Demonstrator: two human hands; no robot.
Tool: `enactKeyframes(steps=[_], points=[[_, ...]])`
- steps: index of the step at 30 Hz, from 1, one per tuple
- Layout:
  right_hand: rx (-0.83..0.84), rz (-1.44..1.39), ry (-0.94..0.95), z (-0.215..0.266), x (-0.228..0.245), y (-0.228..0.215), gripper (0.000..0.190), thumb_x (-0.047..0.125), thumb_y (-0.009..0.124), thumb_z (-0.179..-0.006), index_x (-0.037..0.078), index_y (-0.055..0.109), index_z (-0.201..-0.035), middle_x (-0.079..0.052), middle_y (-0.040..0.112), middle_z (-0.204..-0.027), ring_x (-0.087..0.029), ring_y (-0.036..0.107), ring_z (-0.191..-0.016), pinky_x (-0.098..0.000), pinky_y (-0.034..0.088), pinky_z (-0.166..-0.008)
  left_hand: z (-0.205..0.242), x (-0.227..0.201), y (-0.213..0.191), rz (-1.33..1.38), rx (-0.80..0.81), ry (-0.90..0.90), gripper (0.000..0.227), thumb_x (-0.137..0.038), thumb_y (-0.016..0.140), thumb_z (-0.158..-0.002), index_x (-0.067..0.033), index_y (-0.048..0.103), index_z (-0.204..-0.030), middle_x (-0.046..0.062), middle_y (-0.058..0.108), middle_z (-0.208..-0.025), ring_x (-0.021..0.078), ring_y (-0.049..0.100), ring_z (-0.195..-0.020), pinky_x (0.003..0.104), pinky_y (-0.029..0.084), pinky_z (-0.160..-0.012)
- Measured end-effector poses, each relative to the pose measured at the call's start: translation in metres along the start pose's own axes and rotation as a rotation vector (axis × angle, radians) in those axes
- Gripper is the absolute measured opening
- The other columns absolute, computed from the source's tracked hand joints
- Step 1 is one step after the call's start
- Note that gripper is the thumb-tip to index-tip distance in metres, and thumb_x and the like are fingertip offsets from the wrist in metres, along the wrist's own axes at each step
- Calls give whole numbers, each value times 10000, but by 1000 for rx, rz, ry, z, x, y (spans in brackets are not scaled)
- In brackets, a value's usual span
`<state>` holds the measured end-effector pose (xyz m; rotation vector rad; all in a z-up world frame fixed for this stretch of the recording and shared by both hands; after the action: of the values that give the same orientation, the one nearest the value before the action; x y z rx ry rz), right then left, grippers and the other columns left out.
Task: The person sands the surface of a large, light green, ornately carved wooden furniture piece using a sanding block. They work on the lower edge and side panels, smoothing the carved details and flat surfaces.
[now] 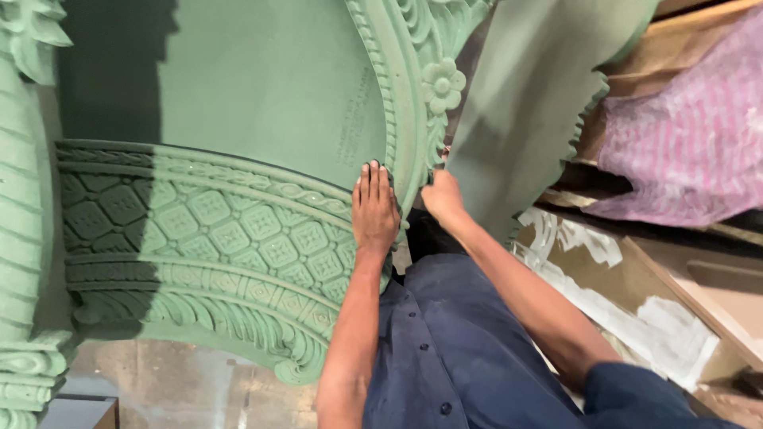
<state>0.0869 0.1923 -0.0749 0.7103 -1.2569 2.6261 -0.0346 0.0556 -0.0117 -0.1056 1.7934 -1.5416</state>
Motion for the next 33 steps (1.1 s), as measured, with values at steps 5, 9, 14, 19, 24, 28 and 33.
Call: enactKeyframes(steps=[5, 9, 14, 19, 24, 28, 33], points=[[22, -93, 42, 6, 5, -12, 349, 15, 592, -792, -67, 697, -1115, -298, 714, -1082, -411, 683, -1077, -455, 511, -930, 4, 0, 0, 15, -17, -12, 465, -159, 486, -1057, 10, 477, -1490, 180, 449, -1590, 330, 377, -1511, 475, 315, -1223], [264, -300, 123, 20, 16, -15, 448, -33, 642, -766, -27, 661, -1213, -200, 742, -1058, -320, 701, -1011, -386, 508, -908, 1, 0, 0, 8, -12, -17, 471, -152, 482, -1047, 9, 478, -1490, 179, 450, -1591, 328, 375, -1513, 477, 309, -1222], [417, -717, 258, 42, 26, -20, 495, -108, 616, -846, 21, 626, -1324, -146, 688, -1074, -223, 601, -916, -333, 467, -792, 3, -2, -2, 0, -22, -26, 467, -143, 486, -1051, 0, 479, -1497, 167, 455, -1592, 316, 373, -1520, 470, 309, -1237], [349, -931, 337, 46, 34, -16, 427, -66, 556, -868, 43, 568, -1280, -85, 690, -1129, -160, 724, -967, -295, 622, -848, 2, -4, -2, -29, -15, -34, 460, -141, 477, -1057, -2, 478, -1496, 162, 459, -1590, 321, 374, -1512, 469, 306, -1233], [81, -357, -37, 43, 37, -29, 300, -48, 696, -864, -40, 710, -1163, -121, 757, -1000, -202, 719, -908, -319, 537, -812, 0, -7, -4, -40, -26, -24, 460, -143, 475, -1060, 0, 478, -1497, 166, 457, -1590, 320, 377, -1514, 467, 308, -1236], [146, -698, 189, 38, 19, -14, 301, -93, 593, -855, -32, 714, -1124, -109, 752, -949, -180, 721, -817, -308, 596, -738, -3, -5, -4, -47, -16, -31, 463, -148, 488, -1050, -4, 484, -1490, 162, 462, -1585, 321, 382, -1509, 470, 312, -1231], [138, -651, 247, 35, 3, 1, 288, -66, 540, -904, -32, 703, -1139, -109, 741, -949, -175, 706, -788, -324, 599, -706, 4, -3, 2, -49, 9, -32, 462, -149, 488, -1051, -6, 483, -1491, 156, 463, -1586, 325, 380, -1513, 471, 312, -1237]])
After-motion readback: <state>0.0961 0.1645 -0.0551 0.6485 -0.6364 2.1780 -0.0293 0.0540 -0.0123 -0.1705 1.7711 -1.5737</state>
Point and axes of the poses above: each hand's wrist, its own z-axis away from the middle knuckle, its own y-axis out of the palm, x = y × z, the point moved 6 cm from there along -z, towards the middle knuckle
